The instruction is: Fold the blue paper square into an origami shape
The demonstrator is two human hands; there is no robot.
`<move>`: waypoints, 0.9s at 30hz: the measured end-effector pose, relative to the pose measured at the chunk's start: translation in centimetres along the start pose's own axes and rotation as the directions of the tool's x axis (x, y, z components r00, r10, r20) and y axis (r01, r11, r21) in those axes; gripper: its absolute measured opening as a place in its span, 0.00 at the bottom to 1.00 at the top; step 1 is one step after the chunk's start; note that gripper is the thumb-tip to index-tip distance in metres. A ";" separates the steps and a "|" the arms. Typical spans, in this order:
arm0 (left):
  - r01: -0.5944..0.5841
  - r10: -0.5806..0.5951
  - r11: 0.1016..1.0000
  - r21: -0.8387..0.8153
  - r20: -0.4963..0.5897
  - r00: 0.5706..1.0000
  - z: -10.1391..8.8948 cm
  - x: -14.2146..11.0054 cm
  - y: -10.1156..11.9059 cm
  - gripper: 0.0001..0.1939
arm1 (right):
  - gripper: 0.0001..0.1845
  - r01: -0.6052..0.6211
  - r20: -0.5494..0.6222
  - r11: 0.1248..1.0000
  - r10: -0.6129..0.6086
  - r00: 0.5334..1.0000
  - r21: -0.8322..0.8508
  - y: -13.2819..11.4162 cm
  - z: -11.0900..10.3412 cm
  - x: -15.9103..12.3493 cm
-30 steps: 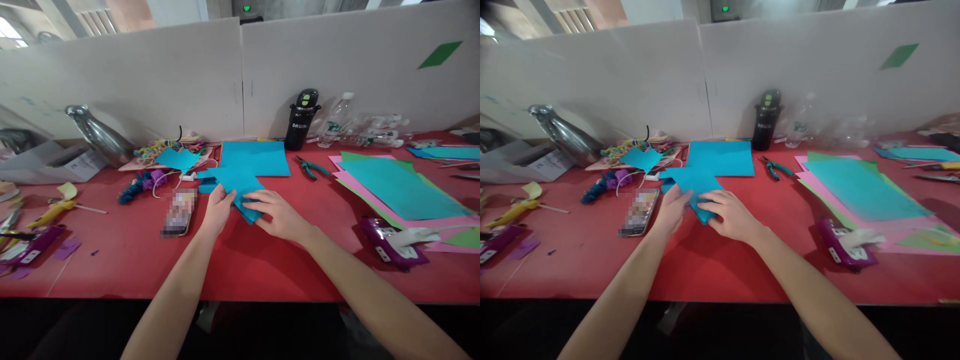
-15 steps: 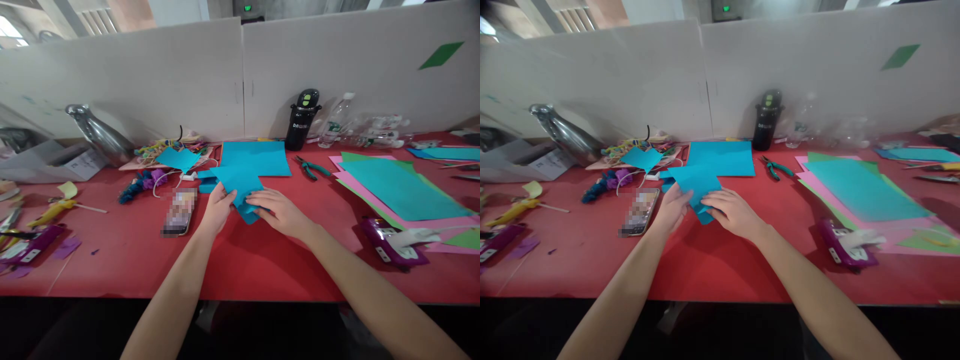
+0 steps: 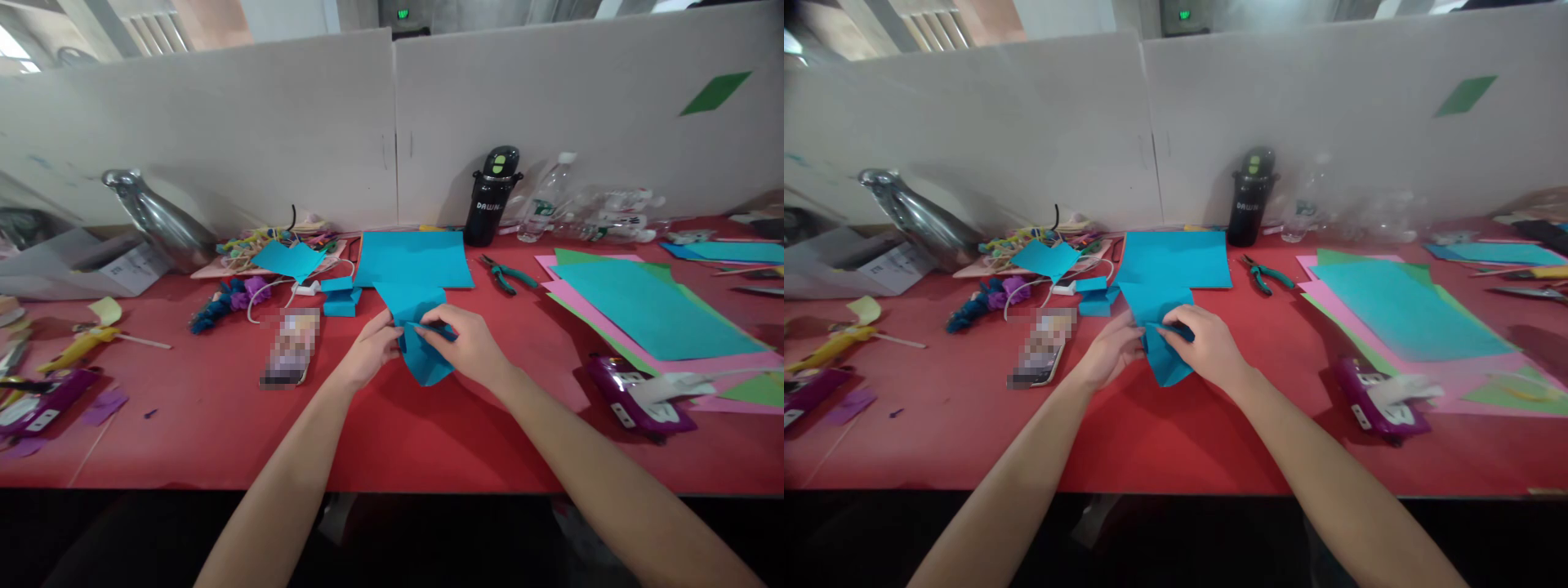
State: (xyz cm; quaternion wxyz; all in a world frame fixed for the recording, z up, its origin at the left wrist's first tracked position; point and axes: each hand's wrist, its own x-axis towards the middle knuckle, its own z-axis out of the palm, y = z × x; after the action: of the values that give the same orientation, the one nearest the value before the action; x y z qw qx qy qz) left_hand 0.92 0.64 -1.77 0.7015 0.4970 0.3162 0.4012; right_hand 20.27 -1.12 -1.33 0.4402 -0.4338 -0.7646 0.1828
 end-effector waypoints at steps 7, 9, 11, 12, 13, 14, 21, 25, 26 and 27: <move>-0.015 0.010 0.991 0.135 0.037 0.999 0.5 -0.4 0.1 0.19 | 0.08 0.033 -0.033 0.999 -0.033 0.999 0.014 -0.2 0.0 0.1; -0.040 0.031 0.976 0.212 0.048 0.998 0.8 -0.5 0.2 0.18 | 0.07 0.031 -0.048 0.999 -0.030 0.998 0.023 -0.3 -0.1 0.1; -0.059 0.043 0.967 0.247 0.072 0.996 1.1 -0.5 0.2 0.18 | 0.06 0.021 -0.063 0.999 -0.018 0.998 0.041 -0.5 -0.1 0.1; -0.064 0.044 0.965 0.253 0.084 0.995 1.2 -0.5 0.2 0.19 | 0.05 0.015 -0.067 0.999 -0.012 0.998 0.052 -0.6 -0.1 0.1; -0.065 0.043 0.966 0.251 0.091 0.995 1.2 -0.5 0.2 0.19 | 0.04 0.012 -0.067 0.998 -0.007 0.998 0.061 -0.6 -0.2 0.2; -0.063 0.041 0.968 0.244 0.096 0.995 1.2 -0.5 0.1 0.19 | 0.04 0.011 -0.065 0.998 -0.006 0.998 0.069 -0.7 -0.2 0.2; -0.101 0.090 0.957 0.272 0.053 0.995 1.4 -0.4 0.1 0.16 | 0.04 0.026 -0.020 0.996 -0.024 1.000 0.087 -0.7 -0.2 0.3; -0.112 0.104 0.940 0.322 0.041 0.994 1.4 -0.4 -0.1 0.14 | 0.05 0.028 -0.016 0.997 -0.027 1.000 0.066 -0.5 -0.2 0.3; -0.112 0.103 0.936 0.333 0.043 0.994 1.4 -0.4 -0.2 0.14 | 0.05 0.025 -0.019 0.998 -0.024 1.000 0.059 -0.4 -0.2 0.3; -0.114 0.104 0.933 0.343 0.046 0.993 1.4 -0.4 -0.3 0.14 | 0.05 0.021 -0.026 0.998 -0.020 0.999 0.051 -0.3 -0.2 0.3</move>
State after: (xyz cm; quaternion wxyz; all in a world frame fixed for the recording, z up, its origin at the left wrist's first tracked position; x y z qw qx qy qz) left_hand 1.95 -0.42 -1.60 0.5844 0.6342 0.3441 0.3713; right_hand 20.20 -1.12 -0.87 0.4627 -0.4166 -0.7585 0.1925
